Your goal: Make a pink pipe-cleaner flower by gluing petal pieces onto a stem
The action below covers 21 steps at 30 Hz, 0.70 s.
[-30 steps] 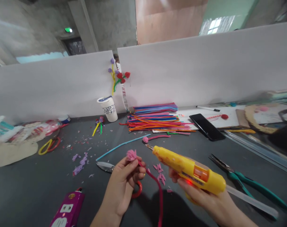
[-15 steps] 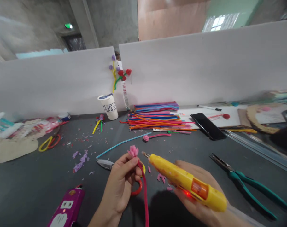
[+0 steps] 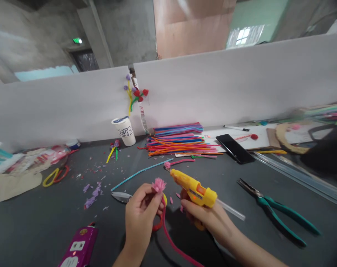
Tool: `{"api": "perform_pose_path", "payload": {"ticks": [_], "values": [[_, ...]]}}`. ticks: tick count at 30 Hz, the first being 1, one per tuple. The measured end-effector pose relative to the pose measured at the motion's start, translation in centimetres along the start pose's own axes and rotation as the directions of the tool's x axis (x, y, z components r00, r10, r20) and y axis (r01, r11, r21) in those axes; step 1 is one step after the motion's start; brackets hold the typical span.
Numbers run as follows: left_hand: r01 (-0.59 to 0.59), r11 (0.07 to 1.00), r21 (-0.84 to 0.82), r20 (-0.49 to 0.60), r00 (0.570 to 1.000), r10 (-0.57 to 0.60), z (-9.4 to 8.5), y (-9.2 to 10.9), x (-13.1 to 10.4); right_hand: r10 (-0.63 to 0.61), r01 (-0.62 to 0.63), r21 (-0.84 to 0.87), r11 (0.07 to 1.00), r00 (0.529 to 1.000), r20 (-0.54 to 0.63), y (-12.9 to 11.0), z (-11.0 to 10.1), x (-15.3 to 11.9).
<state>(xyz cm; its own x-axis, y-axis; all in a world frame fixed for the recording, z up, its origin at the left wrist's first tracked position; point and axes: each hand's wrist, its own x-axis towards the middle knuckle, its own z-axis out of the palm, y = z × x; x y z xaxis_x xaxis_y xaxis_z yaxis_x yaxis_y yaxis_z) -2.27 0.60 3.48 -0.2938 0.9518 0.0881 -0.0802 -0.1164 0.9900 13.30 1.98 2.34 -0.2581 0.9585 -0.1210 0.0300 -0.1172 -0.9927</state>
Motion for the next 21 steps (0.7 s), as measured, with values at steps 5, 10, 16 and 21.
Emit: {"api": "perform_pose_path", "payload": {"ticks": [5,10,16,21], "values": [[-0.440,0.896,0.056,0.027,0.898,0.440,-0.4,-0.4,-1.3,0.024,-0.070,0.257,0.964,0.983,0.180,-1.0,0.9,-0.8],[-0.449,0.886,-0.117,0.187,0.866,0.464,-0.7,0.1,-1.5,-0.123,0.061,0.310,0.949,0.975,0.186,-1.5,1.3,-1.3],[0.107,0.938,-0.329,0.163,0.985,-0.056,0.7,3.1,-1.4,-0.153,0.115,0.368,0.923,0.985,0.075,-2.6,1.7,-2.8],[0.306,0.839,-0.449,0.214,0.949,-0.232,1.7,3.7,-1.8,-0.154,0.176,0.403,0.898,0.984,-0.086,-2.5,2.5,-4.5]]}}
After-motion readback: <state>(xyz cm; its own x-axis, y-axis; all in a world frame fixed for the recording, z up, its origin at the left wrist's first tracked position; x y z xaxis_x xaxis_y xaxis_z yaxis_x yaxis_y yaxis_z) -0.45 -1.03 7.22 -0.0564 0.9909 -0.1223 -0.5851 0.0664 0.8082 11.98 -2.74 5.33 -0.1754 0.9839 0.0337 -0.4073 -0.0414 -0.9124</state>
